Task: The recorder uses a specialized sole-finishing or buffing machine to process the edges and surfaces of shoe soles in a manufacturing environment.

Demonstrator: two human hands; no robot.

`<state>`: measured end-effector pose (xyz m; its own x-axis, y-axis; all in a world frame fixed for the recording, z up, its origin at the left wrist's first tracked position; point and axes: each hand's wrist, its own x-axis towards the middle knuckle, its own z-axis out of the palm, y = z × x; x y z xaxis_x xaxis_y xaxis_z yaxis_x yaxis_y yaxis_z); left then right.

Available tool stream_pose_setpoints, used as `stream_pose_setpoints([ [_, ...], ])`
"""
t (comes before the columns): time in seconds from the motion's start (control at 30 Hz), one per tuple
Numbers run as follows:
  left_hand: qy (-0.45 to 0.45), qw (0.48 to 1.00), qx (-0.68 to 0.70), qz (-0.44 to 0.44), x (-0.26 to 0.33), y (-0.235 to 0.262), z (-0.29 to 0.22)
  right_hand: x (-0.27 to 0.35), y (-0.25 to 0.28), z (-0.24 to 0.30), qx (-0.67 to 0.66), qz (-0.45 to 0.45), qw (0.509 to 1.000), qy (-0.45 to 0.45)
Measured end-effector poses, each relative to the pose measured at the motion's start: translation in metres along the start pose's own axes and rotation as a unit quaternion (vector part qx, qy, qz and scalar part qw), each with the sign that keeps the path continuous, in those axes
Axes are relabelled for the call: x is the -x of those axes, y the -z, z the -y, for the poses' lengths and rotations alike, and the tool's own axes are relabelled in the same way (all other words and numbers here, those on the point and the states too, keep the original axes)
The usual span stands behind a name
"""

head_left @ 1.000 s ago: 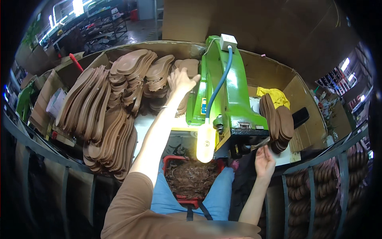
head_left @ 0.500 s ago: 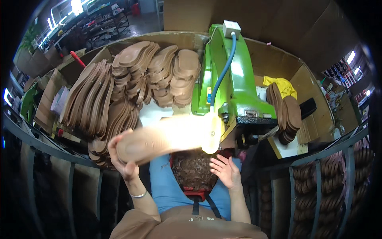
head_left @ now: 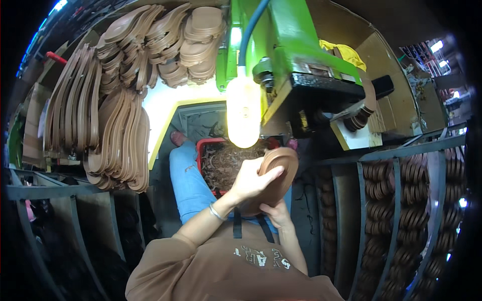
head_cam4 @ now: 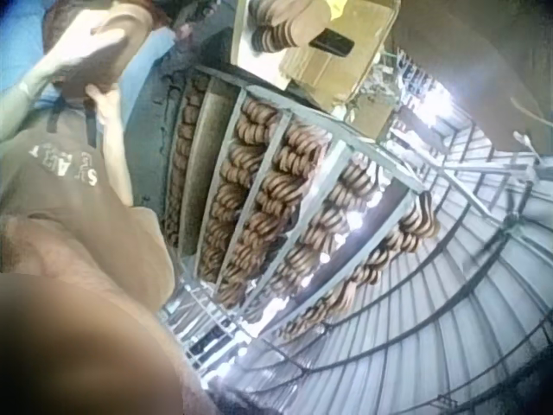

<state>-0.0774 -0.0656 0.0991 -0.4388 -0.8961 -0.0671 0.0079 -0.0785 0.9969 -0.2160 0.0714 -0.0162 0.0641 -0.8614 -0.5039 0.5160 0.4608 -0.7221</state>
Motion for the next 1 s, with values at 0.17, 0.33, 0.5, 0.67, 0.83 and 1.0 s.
stream_pose_setpoints([
  [0.17,-0.057,0.997,0.004,-0.054,-0.021,0.008,-0.012,0.006,-0.018,-0.006,0.026,0.011,0.999,0.020],
  [0.33,-0.085,0.991,0.005,-0.100,-0.006,0.015,0.005,0.038,0.024,0.003,0.034,0.016,0.999,0.025],
  [0.5,-0.062,0.989,0.077,-0.108,-0.011,0.012,0.002,0.043,0.041,0.067,-0.060,-0.120,0.970,0.201],
  [0.67,-0.075,0.994,0.002,-0.080,-0.016,0.021,0.001,0.009,0.045,0.144,-0.041,-0.167,0.941,0.292],
  [0.83,-0.063,0.996,0.003,-0.063,-0.006,0.041,0.007,-0.024,0.022,0.187,-0.020,-0.132,0.949,0.285],
  [1.0,-0.071,0.987,0.090,-0.115,0.013,0.071,0.005,-0.045,0.000,0.175,-0.069,-0.109,0.955,0.266],
])
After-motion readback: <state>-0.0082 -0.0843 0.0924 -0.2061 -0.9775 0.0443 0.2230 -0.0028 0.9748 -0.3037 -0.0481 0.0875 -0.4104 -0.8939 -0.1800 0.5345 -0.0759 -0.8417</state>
